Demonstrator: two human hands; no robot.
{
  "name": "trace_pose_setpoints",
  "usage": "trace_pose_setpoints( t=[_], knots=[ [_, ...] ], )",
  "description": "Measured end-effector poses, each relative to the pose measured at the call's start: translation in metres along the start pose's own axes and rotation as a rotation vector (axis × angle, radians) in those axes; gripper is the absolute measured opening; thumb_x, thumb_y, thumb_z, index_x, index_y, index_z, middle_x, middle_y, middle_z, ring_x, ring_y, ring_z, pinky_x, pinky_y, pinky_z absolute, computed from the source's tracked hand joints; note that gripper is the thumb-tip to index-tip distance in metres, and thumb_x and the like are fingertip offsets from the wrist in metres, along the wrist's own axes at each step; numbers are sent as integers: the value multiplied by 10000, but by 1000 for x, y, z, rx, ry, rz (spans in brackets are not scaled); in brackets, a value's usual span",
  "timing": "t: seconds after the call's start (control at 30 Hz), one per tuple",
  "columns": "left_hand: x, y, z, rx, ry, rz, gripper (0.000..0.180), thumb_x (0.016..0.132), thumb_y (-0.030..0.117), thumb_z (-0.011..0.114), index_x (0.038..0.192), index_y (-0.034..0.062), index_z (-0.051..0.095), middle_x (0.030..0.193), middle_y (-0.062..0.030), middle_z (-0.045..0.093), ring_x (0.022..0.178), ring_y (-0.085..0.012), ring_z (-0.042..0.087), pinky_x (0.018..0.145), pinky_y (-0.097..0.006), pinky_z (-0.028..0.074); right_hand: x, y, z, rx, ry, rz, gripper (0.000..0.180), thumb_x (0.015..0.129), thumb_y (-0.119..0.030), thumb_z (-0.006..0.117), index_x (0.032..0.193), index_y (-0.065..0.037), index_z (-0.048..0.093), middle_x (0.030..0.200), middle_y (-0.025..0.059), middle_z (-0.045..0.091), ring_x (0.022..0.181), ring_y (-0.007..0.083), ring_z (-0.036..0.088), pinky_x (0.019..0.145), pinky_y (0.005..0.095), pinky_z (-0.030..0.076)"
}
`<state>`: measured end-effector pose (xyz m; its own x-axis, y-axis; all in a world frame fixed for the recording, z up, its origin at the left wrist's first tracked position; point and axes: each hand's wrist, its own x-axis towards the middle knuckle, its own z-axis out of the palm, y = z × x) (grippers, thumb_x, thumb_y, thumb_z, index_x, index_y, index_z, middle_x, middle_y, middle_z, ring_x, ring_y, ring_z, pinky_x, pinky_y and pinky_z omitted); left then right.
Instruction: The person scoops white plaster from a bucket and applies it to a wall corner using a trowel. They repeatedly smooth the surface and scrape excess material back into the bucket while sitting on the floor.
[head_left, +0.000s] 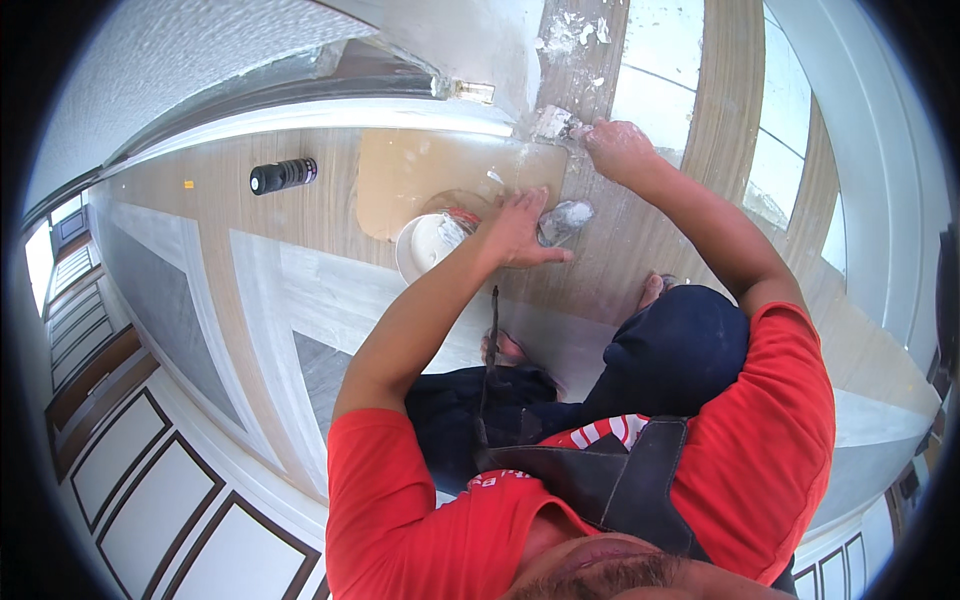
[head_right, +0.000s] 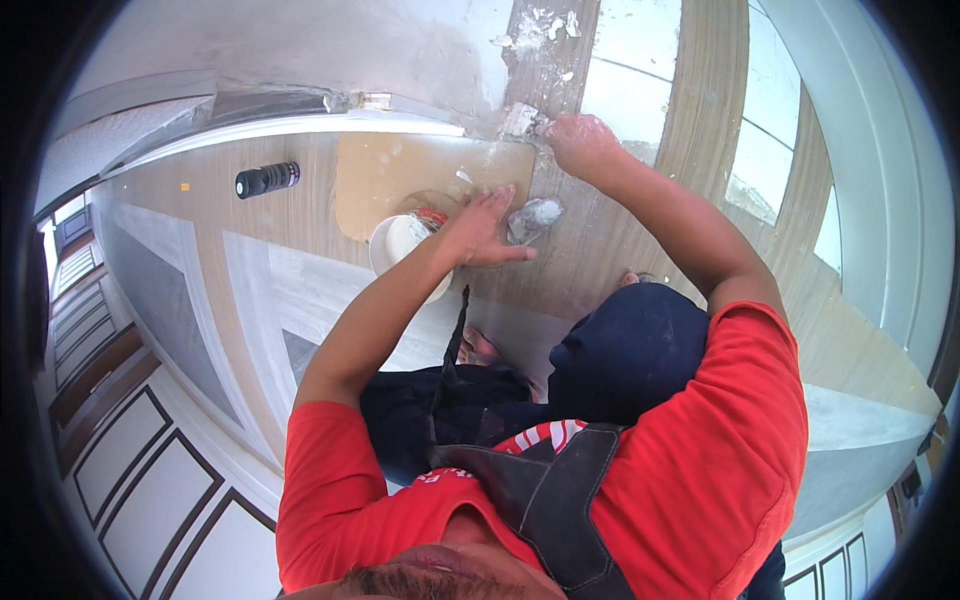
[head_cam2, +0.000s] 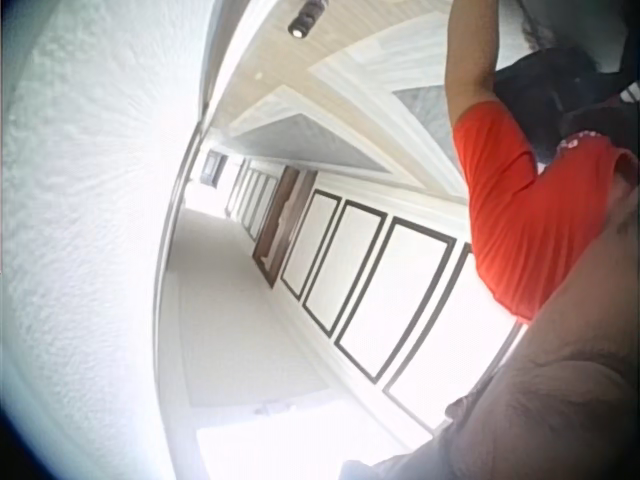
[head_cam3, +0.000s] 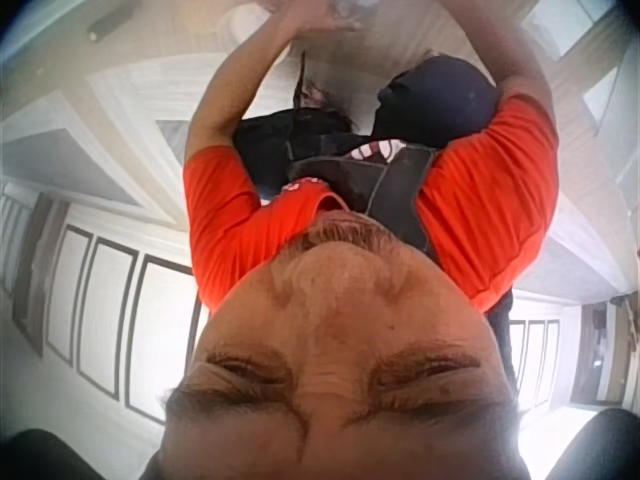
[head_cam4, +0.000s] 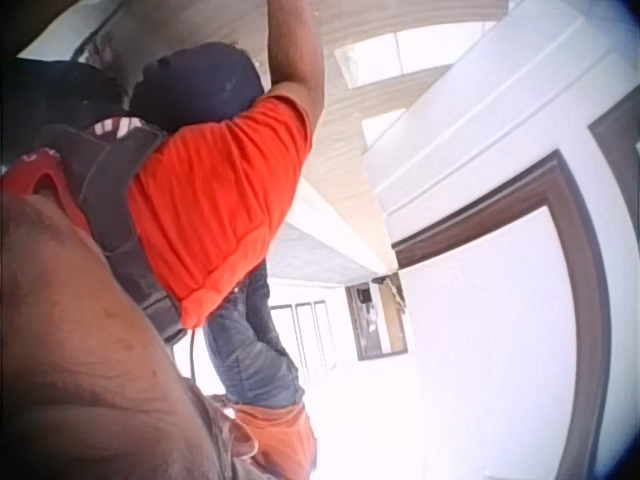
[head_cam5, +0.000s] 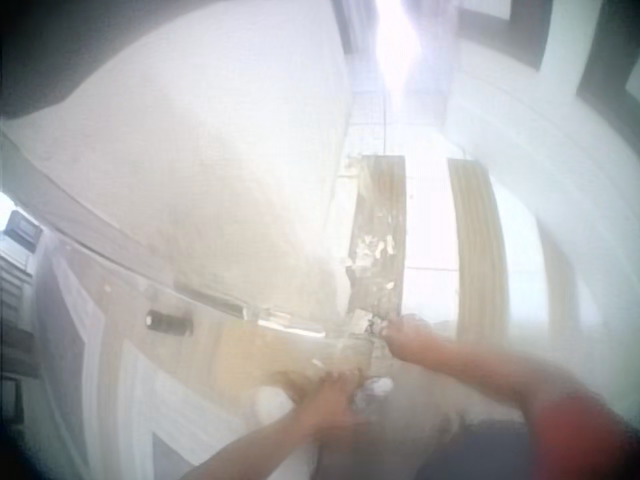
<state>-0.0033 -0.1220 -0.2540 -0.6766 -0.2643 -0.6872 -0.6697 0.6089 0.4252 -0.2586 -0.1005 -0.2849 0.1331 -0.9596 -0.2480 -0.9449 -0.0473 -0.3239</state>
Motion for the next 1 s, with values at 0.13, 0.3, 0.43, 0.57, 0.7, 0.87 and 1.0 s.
trace_pose_setpoints(
  t=[0.13,0.3,0.43,0.57,0.7,0.87,1.0],
  knots=[
    [2,-3,5,0,9,-1,1355,741,843,663,1609,-77,177,1651,-290,277,1539,-436,262,1280,-510,184,6,2,-3,-18,-16,-4,329,901,-43,569,1177,-128,727,959,183,717,900,373,733,779,487,602],
    [-2,-3,6,-52,1,-14,1359,740,836,677,1606,-85,178,1645,-311,267,1539,-444,255,1279,-485,206,7,9,2,12,11,-25,379,928,-55,561,1250,-192,707,1027,175,701,906,368,730,774,494,598],
    [-4,-7,11,-68,-44,-31,1356,742,830,683,1605,-86,179,1638,-322,270,1532,-468,252,1278,-484,213,2,32,31,83,109,-113,424,958,-97,565,1339,-250,670,1011,158,665,904,350,709,790,482,582],
    [-2,-5,9,-70,-74,-12,1355,747,830,678,1610,-80,164,1633,-323,282,1527,-485,253,1278,-486,213,-15,56,48,205,325,-117,447,973,-127,582,1386,-290,642,956,137,632,891,340,682,806,473,564],
    [-4,-11,9,-43,-68,-14,1361,737,853,662,1605,-81,186,1633,-314,293,1521,-488,263,1274,-475,227,-32,55,33,393,321,134,447,1011,-156,574,1426,-317,614,1018,147,657,895,352,691,821,450,569],
    [0,-10,12,-17,-117,-15,1381,724,903,617,1594,-93,219,1636,-310,294,1519,-476,284,1267,-471,248,-57,58,23,406,365,127,460,1001,-177,597,1456,-250,592,1050,152,660,905,358,691,841,443,569],
    [-3,-10,26,19,-132,-9,1371,733,904,603,1589,-100,230,1641,-322,267,1535,-447,266,1270,-453,242,-70,37,27,336,292,-135,530,958,-137,615,1484,-159,554,1099,141,653,956,350,681,848,445,566]
  ],
)
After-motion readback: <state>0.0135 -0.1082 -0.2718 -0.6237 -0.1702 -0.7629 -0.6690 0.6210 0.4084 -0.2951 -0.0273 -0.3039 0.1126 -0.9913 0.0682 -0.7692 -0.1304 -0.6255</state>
